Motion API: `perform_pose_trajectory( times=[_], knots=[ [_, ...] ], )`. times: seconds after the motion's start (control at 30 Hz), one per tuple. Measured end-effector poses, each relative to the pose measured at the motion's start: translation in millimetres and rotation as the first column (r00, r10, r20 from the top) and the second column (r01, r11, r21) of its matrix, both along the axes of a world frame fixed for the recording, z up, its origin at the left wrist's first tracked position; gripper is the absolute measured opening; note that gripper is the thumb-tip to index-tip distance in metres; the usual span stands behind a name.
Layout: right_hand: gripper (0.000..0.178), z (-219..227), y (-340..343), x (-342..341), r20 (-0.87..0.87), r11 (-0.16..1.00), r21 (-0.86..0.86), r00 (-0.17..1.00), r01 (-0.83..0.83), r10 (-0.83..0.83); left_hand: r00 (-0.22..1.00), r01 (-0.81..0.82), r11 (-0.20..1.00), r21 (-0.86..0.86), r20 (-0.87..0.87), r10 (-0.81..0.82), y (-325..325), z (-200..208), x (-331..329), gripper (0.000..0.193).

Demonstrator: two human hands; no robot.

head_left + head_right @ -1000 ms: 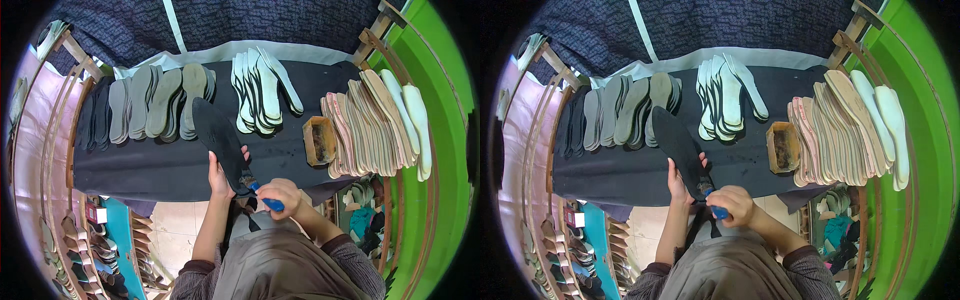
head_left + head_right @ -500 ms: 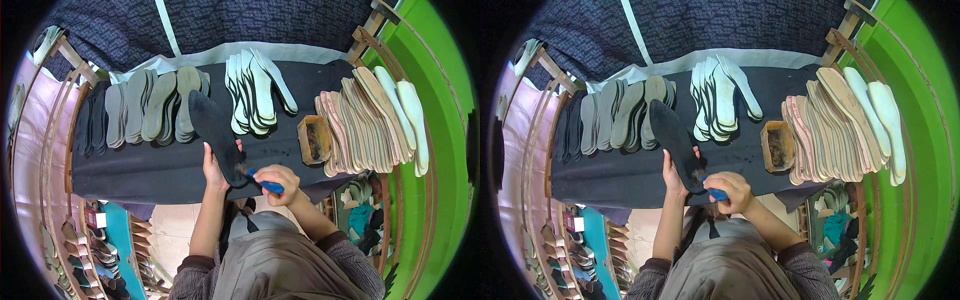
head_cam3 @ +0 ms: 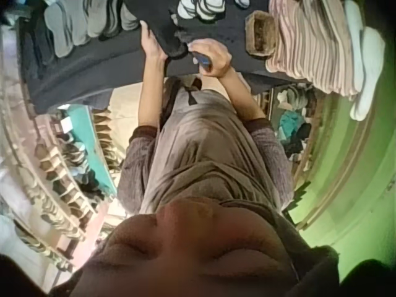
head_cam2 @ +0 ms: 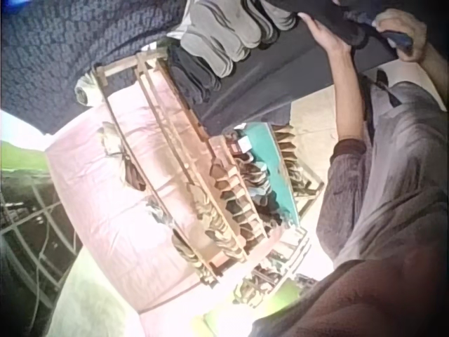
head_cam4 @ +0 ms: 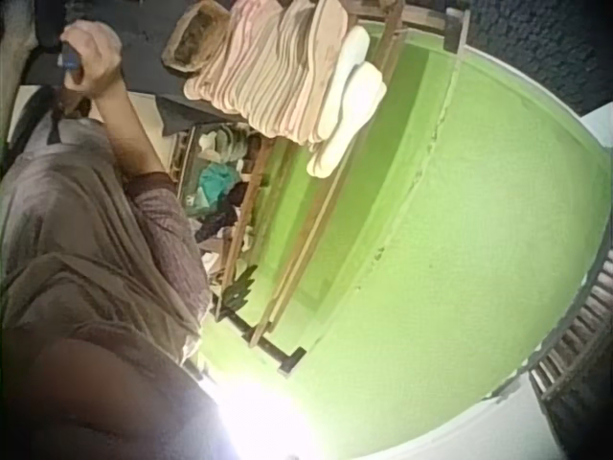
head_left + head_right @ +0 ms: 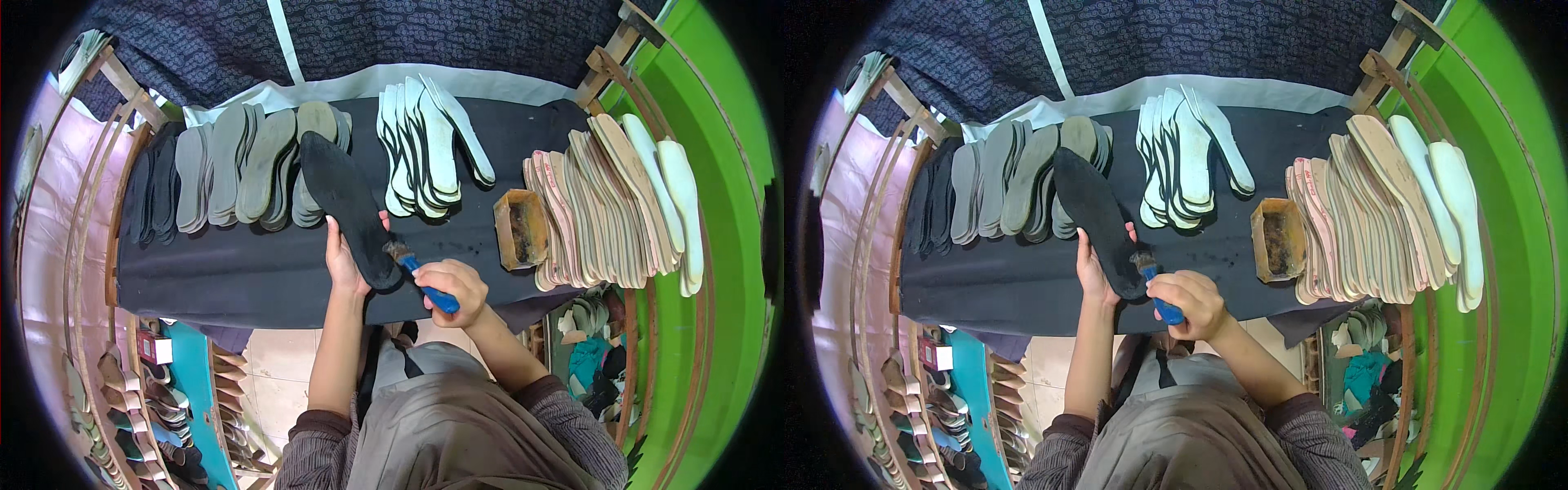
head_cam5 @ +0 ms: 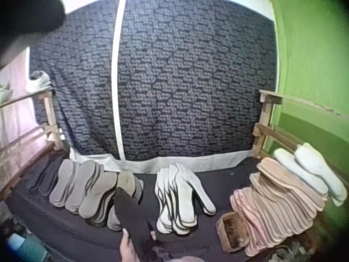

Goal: The person applies adhesive to shoe insoles with a brush and places them onto a wooden shelf.

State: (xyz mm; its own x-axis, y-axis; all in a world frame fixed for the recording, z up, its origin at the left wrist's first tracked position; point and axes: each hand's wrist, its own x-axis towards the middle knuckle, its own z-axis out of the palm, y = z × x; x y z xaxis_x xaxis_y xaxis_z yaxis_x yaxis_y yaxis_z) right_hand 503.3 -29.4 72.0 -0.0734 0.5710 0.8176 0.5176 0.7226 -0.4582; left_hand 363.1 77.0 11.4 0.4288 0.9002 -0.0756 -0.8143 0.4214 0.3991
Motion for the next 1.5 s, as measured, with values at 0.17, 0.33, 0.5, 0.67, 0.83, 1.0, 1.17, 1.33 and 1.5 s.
perform_pose_trajectory(
  times=[0.17, 0.33, 0.5, 0.67, 0.83, 1.0, 1.17, 1.33, 1.5],
  knots=[
    [0.025, -9, -13, -2, 0.081, 0.998, -0.020, 0.995, -0.063, 0.065, 0.993, -0.093, 0.993, -0.069, -0.079, 0.087, -5, 10, 2, 0.060],
    [0.028, -7, -12, 4, 0.052, 1.000, 0.025, 0.999, 0.011, -0.012, 0.999, -0.031, 1.000, -0.002, 0.017, 0.031, -3, 4, -2, 0.060],
    [0.023, -17, -18, -2, 0.132, 0.987, -0.004, 0.979, -0.158, 0.157, 0.997, -0.072, 0.996, -0.045, 0.017, 0.073, -3, 11, 2, 0.059],
    [0.021, -8, -10, -3, 0.035, 1.000, 0.009, 0.999, -0.021, 0.021, 0.990, -0.133, 0.984, -0.119, 0.025, 0.137, -3, 9, 3, 0.059],
    [0.019, -8, -12, -10, 0.079, 0.985, -0.046, 0.982, -0.167, 0.171, 0.997, -0.035, 0.998, -0.055, 0.074, 0.039, -6, 3, -5, 0.060],
    [0.022, -8, -12, 2, 0.006, 0.992, -0.080, 0.995, -0.102, 0.103, 0.994, -0.105, 0.991, -0.079, -0.008, 0.104, -8, 9, -1, 0.061],
    [0.022, -4, -9, -13, 0.055, 0.993, -0.035, 0.992, -0.112, 0.113, 0.995, -0.098, 0.993, -0.064, -0.003, 0.098, -8, 2, -3, 0.061],
    [0.022, -6, -15, -9, -0.017, 0.987, -0.070, 0.990, -0.142, 0.142, 0.995, -0.076, 0.995, -0.064, 0.055, 0.079, -10, 5, -4, 0.060],
    [0.020, -6, -12, -6, 0.040, 0.998, -0.020, 0.998, -0.055, 0.056, 0.992, -0.123, 0.990, -0.074, 0.013, 0.124, -7, 6, -1, 0.060]
  ],
)
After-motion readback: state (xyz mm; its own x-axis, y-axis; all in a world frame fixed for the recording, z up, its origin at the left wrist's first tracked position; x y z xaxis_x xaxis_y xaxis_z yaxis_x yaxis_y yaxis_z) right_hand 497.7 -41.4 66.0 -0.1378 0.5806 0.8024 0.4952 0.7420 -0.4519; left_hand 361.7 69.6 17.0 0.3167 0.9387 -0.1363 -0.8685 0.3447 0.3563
